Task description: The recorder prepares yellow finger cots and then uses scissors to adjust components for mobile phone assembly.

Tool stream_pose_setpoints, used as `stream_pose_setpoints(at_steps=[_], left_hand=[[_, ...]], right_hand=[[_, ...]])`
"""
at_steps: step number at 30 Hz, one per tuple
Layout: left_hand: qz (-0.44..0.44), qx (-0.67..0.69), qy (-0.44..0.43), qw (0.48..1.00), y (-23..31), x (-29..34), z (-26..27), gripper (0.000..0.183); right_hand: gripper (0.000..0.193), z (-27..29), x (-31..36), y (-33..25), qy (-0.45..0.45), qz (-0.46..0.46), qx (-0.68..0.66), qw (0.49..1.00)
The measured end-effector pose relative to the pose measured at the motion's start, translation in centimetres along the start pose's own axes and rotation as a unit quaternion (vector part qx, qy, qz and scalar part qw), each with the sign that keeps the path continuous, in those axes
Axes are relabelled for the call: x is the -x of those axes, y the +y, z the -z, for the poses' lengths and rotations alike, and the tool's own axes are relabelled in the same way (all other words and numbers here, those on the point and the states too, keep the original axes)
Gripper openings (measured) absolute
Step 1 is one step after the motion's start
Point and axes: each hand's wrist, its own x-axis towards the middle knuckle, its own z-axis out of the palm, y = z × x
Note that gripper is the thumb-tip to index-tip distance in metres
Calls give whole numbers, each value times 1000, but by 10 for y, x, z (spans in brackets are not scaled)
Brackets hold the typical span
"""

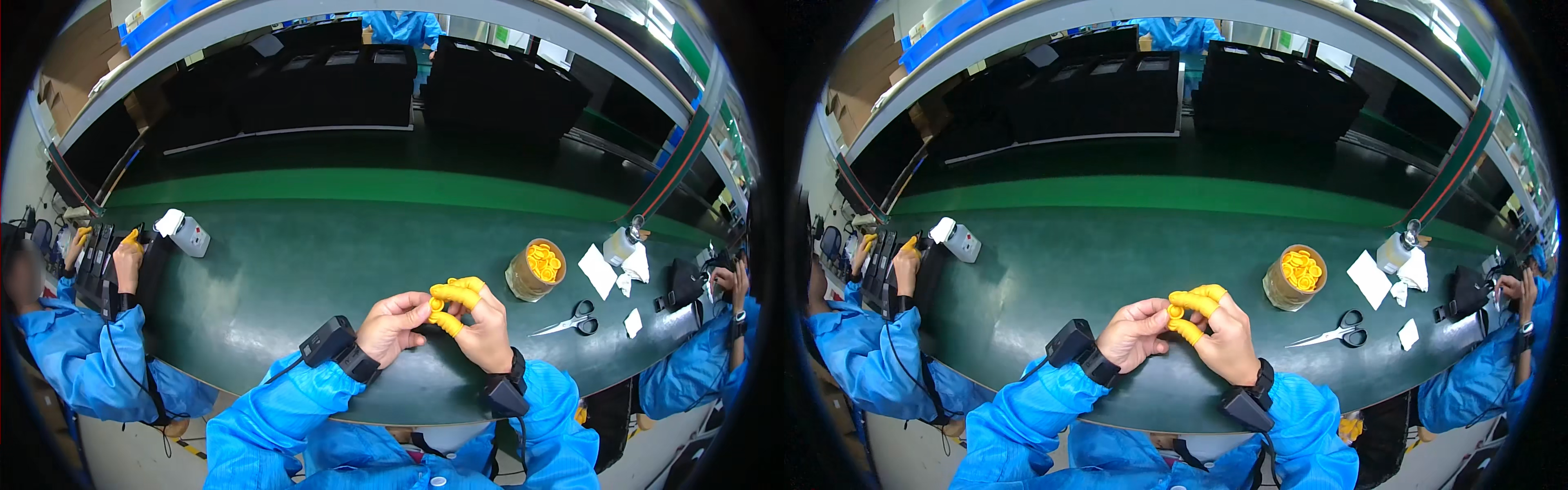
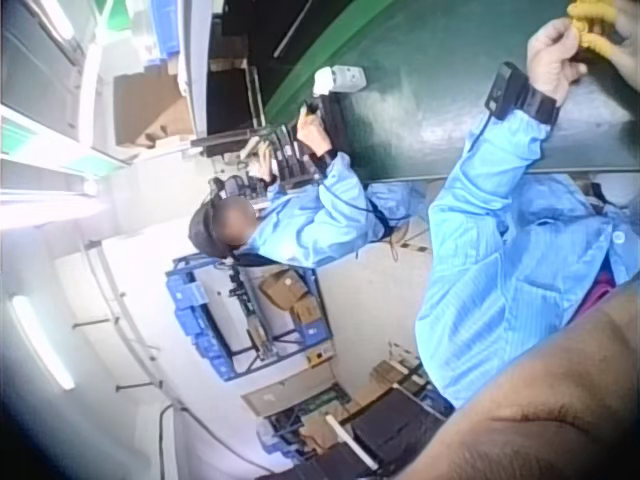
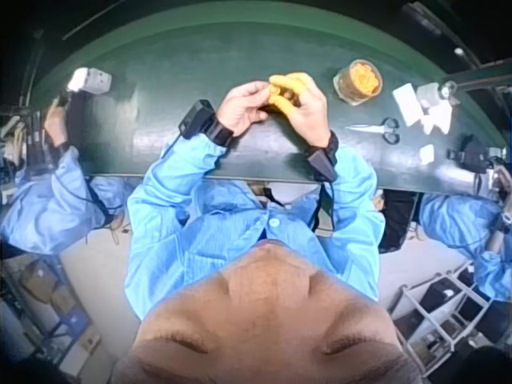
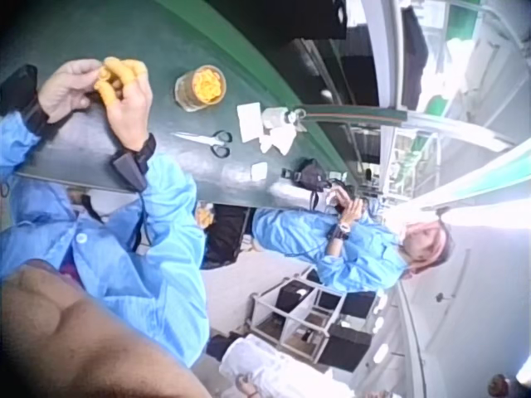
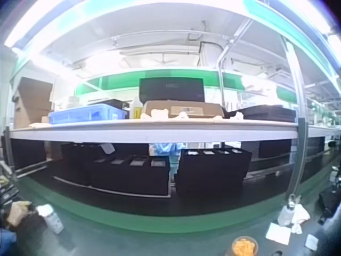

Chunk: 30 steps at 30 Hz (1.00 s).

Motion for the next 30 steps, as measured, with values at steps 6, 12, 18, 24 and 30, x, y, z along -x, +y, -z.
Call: stream_pose_setpoints(at_steps=[6,12,18,24,30], left_hand=[[6,-7,-27,1000,3,1,2,20],[-79,-96,51,991,7,0,-4,19],[-142,-195,83,967,7,0,-9,17],[-150,-198,86,965,0,0,-7,18],[-118,-176,72,975,-9,-1,-4,25]], right_hand=[[37,-2,0,-3,1,8,-15,1000],[36,-2,1,-3,18,6,6,1000],[36,-4,2,-4,33,19,32,999],[31,-5,-1,2,47,101,98,989],[30,-9,-1,1,19,22,53,998]])
